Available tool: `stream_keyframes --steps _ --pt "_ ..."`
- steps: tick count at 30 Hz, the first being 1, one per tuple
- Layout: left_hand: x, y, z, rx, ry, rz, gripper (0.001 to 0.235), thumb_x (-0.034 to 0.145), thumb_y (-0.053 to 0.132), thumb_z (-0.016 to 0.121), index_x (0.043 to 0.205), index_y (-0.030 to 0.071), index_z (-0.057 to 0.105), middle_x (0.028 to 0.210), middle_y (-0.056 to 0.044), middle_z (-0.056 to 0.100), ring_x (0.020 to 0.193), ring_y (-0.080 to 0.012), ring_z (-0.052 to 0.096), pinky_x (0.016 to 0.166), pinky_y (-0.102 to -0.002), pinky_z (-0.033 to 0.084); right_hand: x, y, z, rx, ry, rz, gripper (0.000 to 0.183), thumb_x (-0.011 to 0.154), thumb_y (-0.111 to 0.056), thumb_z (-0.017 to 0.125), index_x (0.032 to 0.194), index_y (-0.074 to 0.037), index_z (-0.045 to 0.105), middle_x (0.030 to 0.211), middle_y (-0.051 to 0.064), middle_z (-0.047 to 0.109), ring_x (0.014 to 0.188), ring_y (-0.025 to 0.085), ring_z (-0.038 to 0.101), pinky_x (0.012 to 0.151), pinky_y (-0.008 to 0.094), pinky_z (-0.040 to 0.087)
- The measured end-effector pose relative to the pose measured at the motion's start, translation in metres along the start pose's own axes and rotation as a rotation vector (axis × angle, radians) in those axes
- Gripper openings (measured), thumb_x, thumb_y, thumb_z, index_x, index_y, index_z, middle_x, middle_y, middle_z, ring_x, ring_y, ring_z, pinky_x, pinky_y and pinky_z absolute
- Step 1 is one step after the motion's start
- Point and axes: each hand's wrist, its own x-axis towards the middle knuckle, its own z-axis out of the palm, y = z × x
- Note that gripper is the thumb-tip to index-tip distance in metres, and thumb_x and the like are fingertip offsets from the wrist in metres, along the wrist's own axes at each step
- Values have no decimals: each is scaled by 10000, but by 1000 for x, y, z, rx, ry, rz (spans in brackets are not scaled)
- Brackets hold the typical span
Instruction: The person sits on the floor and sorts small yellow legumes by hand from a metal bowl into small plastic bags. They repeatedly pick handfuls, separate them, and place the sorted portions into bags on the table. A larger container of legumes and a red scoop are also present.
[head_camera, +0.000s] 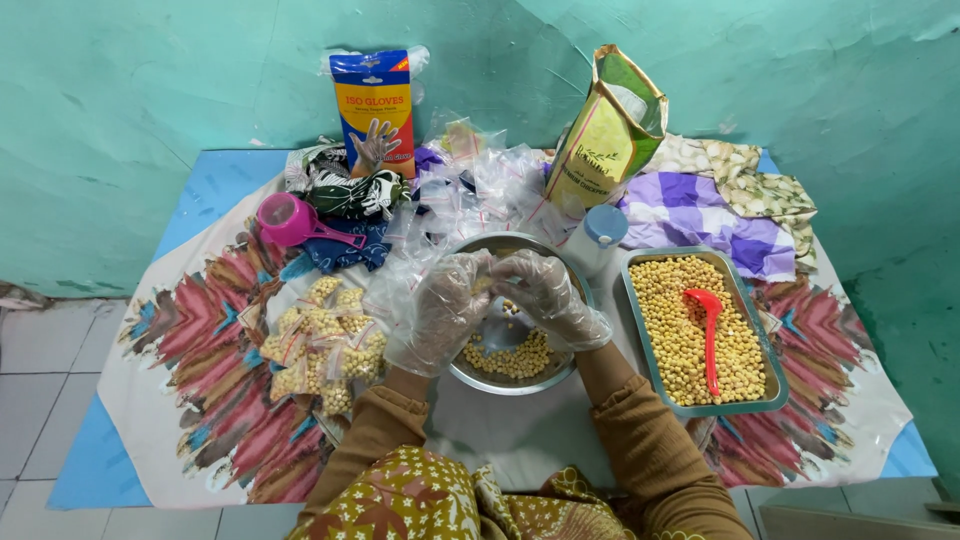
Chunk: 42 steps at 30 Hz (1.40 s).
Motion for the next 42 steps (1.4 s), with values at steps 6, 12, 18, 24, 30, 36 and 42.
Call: stream_keyframes --steps 6,12,18,24,30,36,42 --pt "8 22 -13 50 97 23 485 744 399 848 1149 178 701 949 -108 704 968 -319 705 890 -432 563 -1 -10 1 -28 -29 -163 180 862 -32 781 1039 -59 797 841 132 727 802 271 743 656 359 593" --pt "-3 -11 16 10 12 -37 373 782 443 816 1069 221 731 899 -55 720 939 -284 717 859 -413 579 0 -28 -2 -102 -27 -249 168 870 -74 793 1018 -14 744 846 185 697 812 368 724 677 441 576" --pt "21 40 -30 -74 132 -121 328 906 509 702 974 190 737 762 -32 696 776 -253 728 703 -356 600 -5 -18 -6 75 53 -31 219 931 -106 752 1122 2 748 933 131 723 872 142 690 702 331 614" --pt "27 44 -45 -560 -14 -361 269 866 289 801 1098 166 744 910 -40 764 836 -188 717 744 -339 574 -23 -17 -14 -792 -252 43 288 901 -233 778 1049 13 756 745 158 696 672 248 698 595 380 599" --pt "21 41 -24 -639 219 -327 308 838 252 823 1104 119 741 954 -97 764 908 -245 739 812 -387 585 -48 -8 -2 -992 -671 270 655 716 -568 845 1070 -26 750 941 197 749 949 362 746 778 449 647" --pt "14 23 -3 -736 141 -353 337 827 208 839 1113 79 714 1002 -117 770 976 -242 738 865 -381 583 -56 -11 29 -783 -691 353 499 817 -278 831 1210 -5 688 1073 247 718 1115 408 680 957 488 598" --pt "19 36 -24 -754 80 -396 295 832 204 825 1085 100 715 958 -83 767 924 -166 722 838 -340 581 -65 76 49 -817 -562 403 186 795 -213 758 966 -161 811 894 129 766 967 320 750 799 402 642"
